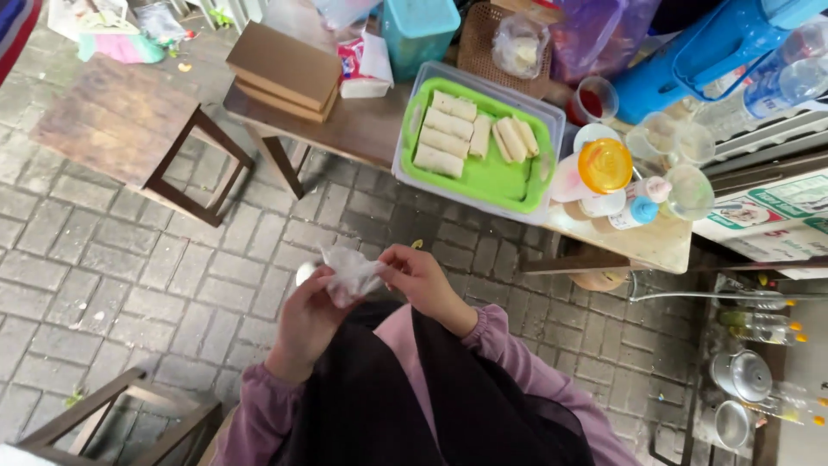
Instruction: The person is pouring sauce into small plastic bags, tying them, and assembling cardboard boxes for food packaging.
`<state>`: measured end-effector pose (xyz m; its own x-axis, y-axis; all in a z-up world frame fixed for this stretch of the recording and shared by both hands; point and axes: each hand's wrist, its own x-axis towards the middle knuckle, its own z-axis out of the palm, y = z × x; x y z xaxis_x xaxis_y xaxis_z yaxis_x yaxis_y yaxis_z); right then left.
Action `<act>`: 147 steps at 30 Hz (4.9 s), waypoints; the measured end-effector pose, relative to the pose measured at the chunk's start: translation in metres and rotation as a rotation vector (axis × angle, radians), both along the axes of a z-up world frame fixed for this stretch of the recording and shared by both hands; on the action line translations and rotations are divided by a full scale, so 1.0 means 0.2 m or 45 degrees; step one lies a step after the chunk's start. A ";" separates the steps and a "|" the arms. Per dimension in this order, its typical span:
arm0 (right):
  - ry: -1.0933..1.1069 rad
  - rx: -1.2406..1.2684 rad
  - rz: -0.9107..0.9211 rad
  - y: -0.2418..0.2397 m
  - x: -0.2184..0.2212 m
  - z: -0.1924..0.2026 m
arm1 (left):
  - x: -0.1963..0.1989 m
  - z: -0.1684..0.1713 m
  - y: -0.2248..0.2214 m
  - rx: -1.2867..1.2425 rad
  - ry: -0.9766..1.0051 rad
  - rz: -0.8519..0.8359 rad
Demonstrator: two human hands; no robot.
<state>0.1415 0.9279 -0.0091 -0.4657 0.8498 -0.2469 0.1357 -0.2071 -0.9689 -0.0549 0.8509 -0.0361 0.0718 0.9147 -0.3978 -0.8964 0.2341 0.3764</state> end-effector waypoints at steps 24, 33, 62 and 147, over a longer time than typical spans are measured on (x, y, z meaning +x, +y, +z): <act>-0.504 0.337 -0.464 2.13 -0.27 0.15 | -0.82 -0.06 1.51 0.312 1.363 -0.412; -0.760 1.004 -0.127 3.12 -0.57 -0.01 | -0.78 -0.22 1.46 -0.067 1.371 -0.259; -1.497 0.959 0.154 3.19 -1.06 0.16 | -1.22 -0.31 2.20 0.777 1.831 -0.363; -0.762 0.033 -1.661 1.39 -0.88 -0.97 | -1.16 -0.11 2.55 0.552 1.003 -0.723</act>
